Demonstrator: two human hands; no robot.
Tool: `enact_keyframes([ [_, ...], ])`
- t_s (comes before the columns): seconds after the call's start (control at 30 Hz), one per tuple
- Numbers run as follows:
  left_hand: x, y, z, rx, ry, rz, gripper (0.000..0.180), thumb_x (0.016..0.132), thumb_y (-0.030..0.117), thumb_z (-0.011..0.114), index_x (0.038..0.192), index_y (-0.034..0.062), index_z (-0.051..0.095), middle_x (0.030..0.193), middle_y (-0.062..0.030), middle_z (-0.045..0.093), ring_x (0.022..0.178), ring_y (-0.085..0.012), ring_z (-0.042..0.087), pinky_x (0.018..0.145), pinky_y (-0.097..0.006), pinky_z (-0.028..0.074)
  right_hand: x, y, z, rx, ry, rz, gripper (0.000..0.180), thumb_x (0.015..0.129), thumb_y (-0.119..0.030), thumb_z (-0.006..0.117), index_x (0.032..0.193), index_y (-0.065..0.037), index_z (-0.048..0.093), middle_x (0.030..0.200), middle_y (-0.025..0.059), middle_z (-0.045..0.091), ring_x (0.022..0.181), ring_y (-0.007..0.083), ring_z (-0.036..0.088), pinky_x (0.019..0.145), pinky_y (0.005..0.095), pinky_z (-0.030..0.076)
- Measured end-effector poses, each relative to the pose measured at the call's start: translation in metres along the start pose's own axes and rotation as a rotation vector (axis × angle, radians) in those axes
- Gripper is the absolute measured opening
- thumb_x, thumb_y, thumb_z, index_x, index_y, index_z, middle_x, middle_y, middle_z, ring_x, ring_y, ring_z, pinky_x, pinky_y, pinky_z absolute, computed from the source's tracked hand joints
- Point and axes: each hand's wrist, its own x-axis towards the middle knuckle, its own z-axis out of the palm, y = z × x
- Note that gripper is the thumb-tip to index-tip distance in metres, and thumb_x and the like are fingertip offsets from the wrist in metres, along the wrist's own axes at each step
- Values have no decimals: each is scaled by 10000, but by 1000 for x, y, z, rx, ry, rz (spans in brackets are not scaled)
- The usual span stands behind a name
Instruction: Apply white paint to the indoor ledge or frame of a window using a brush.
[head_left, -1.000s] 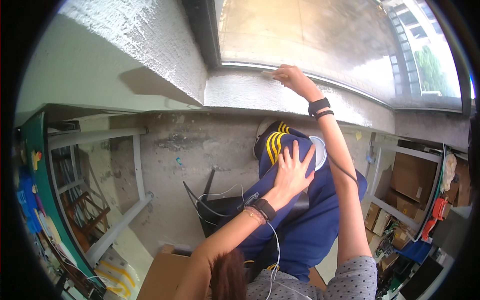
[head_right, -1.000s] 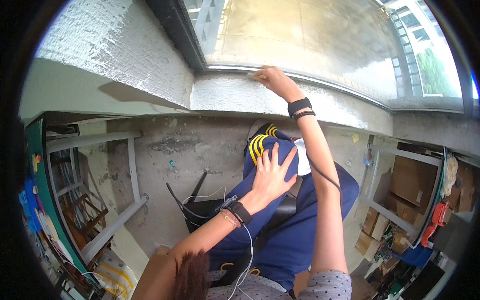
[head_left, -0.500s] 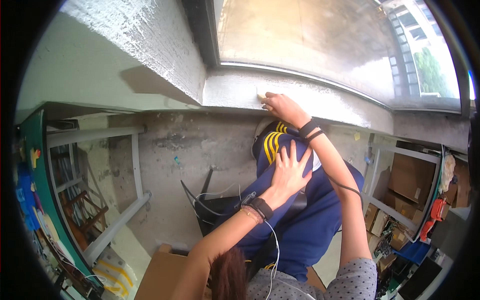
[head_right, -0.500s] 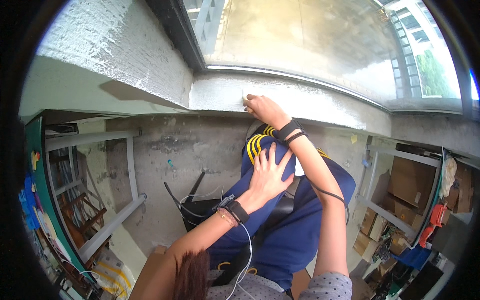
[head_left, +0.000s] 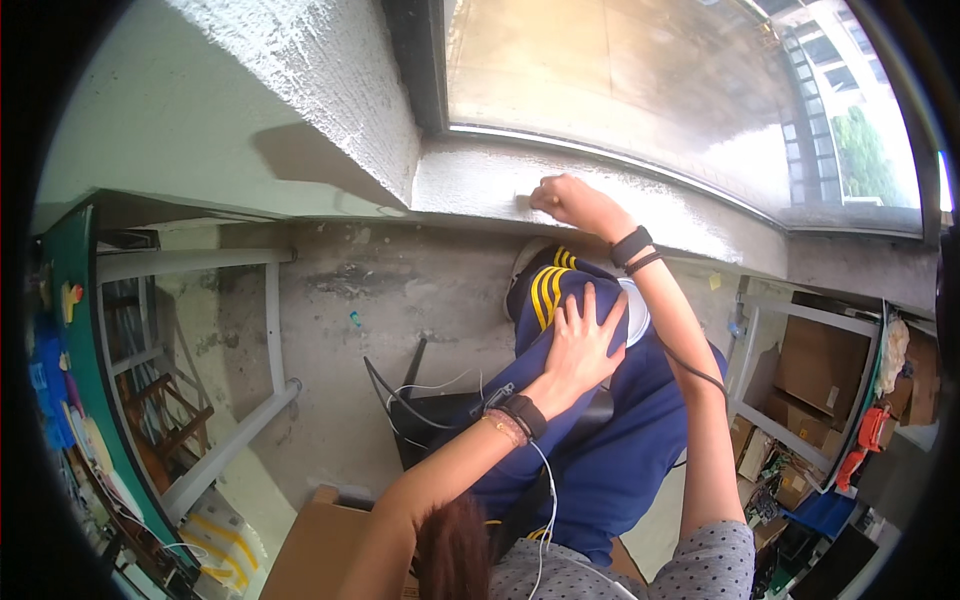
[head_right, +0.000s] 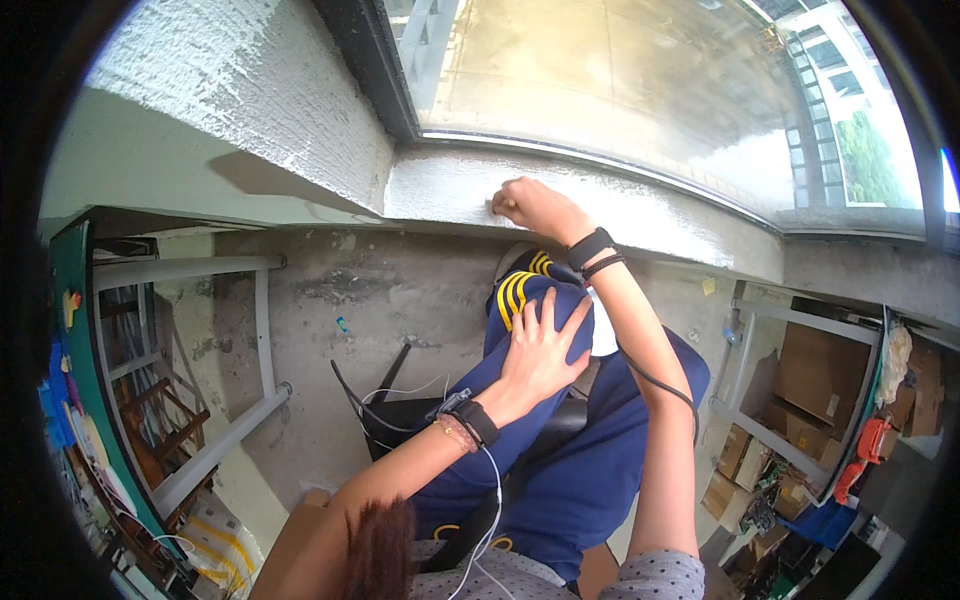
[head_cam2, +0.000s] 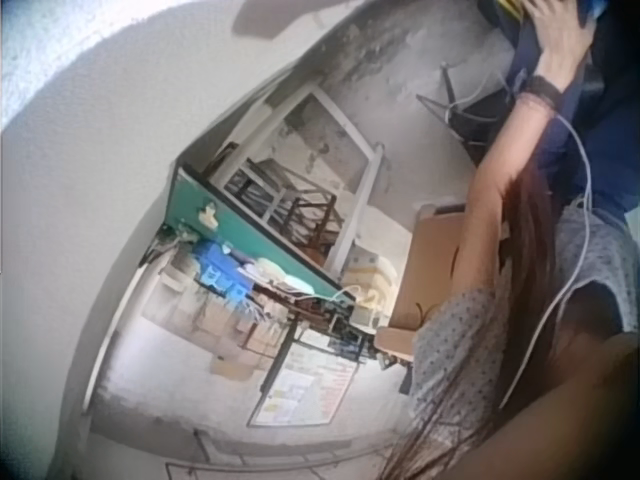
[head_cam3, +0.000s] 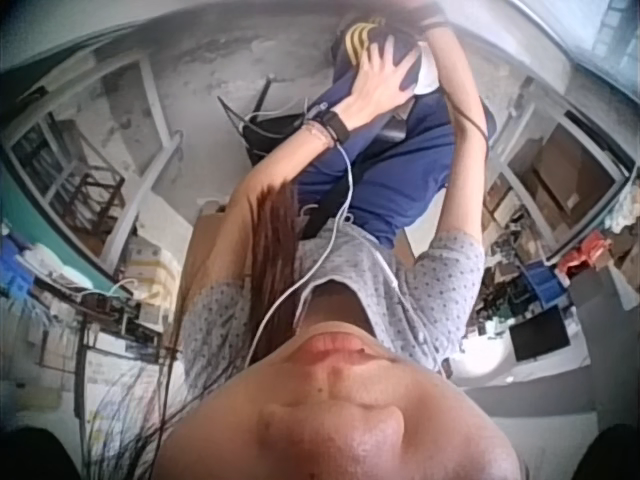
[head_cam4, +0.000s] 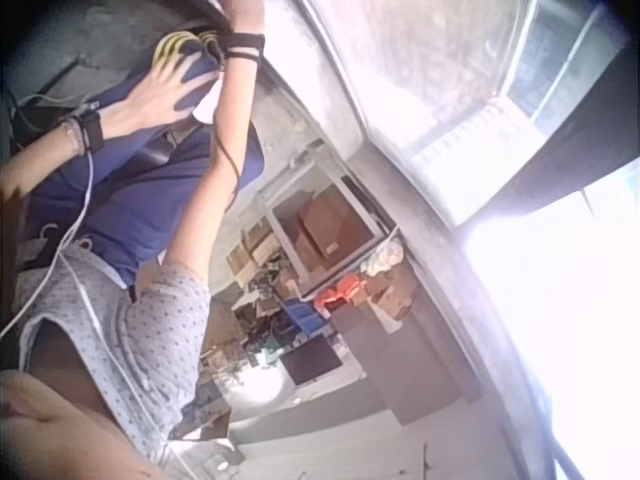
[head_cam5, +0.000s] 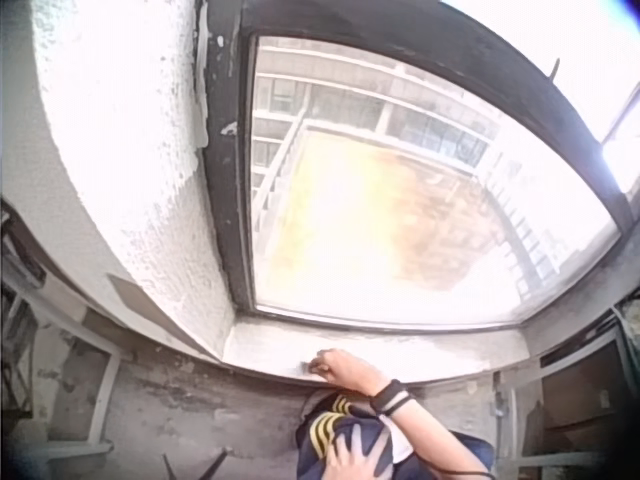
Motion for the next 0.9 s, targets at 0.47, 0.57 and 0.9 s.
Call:
enact_keyframes([
  [0.47,23,15,11,131,21,13,615,752,398,661,1279,123,507,1208,-230,497,1012,-368,495,835,-470,411,2,3,0,69,-40,80,176,840,-93,577,943,6,679,836,157,662,755,309,649,692,384,509],
  [0.57,39,20,19,167,20,-11,499,759,344,641,1174,71,586,1158,-194,534,960,-333,509,788,-444,411,12,-11,-16,145,-126,232,217,876,-142,584,1008,-1,684,864,156,688,764,281,668,711,370,519],
  [0.9,53,19,35,278,158,42,282,802,255,546,980,57,639,952,-122,617,874,-294,529,765,-432,408,24,8,30,-202,-56,-4,147,837,-83,552,875,13,657,875,199,628,802,381,619,749,456,492],
])
